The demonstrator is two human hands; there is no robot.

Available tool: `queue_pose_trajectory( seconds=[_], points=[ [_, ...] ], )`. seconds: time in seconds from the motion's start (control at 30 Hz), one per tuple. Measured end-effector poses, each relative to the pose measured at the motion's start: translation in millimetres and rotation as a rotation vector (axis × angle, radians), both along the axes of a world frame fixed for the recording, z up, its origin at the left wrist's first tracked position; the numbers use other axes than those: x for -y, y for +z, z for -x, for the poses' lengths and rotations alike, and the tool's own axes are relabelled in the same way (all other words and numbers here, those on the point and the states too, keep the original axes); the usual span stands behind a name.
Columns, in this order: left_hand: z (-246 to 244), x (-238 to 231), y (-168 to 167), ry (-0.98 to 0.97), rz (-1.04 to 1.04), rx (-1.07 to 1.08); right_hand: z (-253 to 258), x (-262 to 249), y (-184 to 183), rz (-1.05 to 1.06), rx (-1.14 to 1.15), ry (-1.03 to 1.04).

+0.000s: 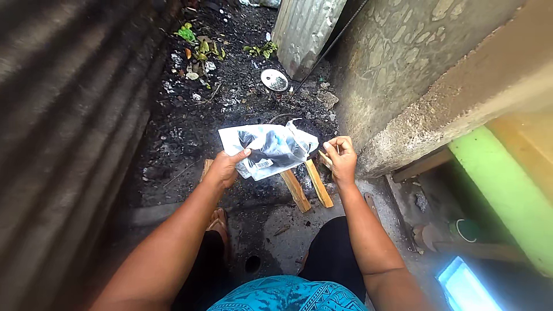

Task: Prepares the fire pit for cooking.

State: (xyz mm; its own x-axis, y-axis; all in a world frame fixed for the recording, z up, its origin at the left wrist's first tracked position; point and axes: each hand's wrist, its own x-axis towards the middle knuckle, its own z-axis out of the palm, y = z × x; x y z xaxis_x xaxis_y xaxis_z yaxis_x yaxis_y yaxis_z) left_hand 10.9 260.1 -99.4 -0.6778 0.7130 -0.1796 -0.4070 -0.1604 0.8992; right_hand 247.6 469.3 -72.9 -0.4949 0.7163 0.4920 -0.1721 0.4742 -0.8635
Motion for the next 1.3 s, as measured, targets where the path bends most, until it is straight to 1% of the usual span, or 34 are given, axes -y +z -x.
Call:
queue_pose_trajectory(
  seconds=[0.03, 0.1, 0.17, 0.27, 0.3, 0.4, 0.47, 0.57, 0.67, 0.73, 0.8, 0.9, 1.0, 1.17, 1.3],
  points=[
    [0, 0, -1, -0.007, 0.006, -0.002, -5, -1, 3, -0.069, 0.004, 0.073],
    [-2, 1, -2, -0.053, 0.003, -0.003, -8, -4, 4, -0.203, 0.105, 0.207],
    [-5, 1, -3, -0.123, -0.013, 0.000, -5, -5, 0, -0.318, 0.247, 0.218],
    [-12, 2, -1, -0.202, -0.024, -0.022, 0, -4, -2, -0.368, 0.340, 0.127],
    [-15, 2, 1, -0.208, -0.018, -0.026, -1, -3, 2, -0.377, 0.383, 0.137],
    [-18, 3, 1, -0.220, -0.007, -0.043, -1, -3, 2, -0.416, 0.518, 0.272],
    [-17, 2, 0, -0.211, 0.005, -0.060, 0, -2, 1, -0.447, 0.563, 0.292],
    [-13, 3, 1, -0.186, -0.001, -0.061, -2, -3, 5, -0.366, 0.453, 0.173],
    [-8, 5, 0, -0.172, 0.000, -0.051, -4, -8, 4, -0.150, 0.269, 0.055],
    [-3, 5, -3, -0.161, 0.019, -0.053, -3, -10, 3, 0.013, 0.156, 0.018],
    [2, 6, -5, -0.150, 0.028, -0.061, -4, -10, 5, 0.105, 0.093, -0.005],
    [5, 6, -4, -0.139, 0.033, -0.042, -7, -11, 5, 0.120, 0.084, -0.017],
    [5, 6, -5, -0.133, 0.045, -0.040, -5, -15, 2, 0.179, -0.020, 0.036],
    [7, 5, -8, -0.122, 0.035, -0.043, -9, -22, 2, 0.292, -0.162, 0.061],
    [10, 4, -13, -0.119, 0.034, -0.075, -12, -21, 5, 0.299, -0.177, 0.076]
  ],
)
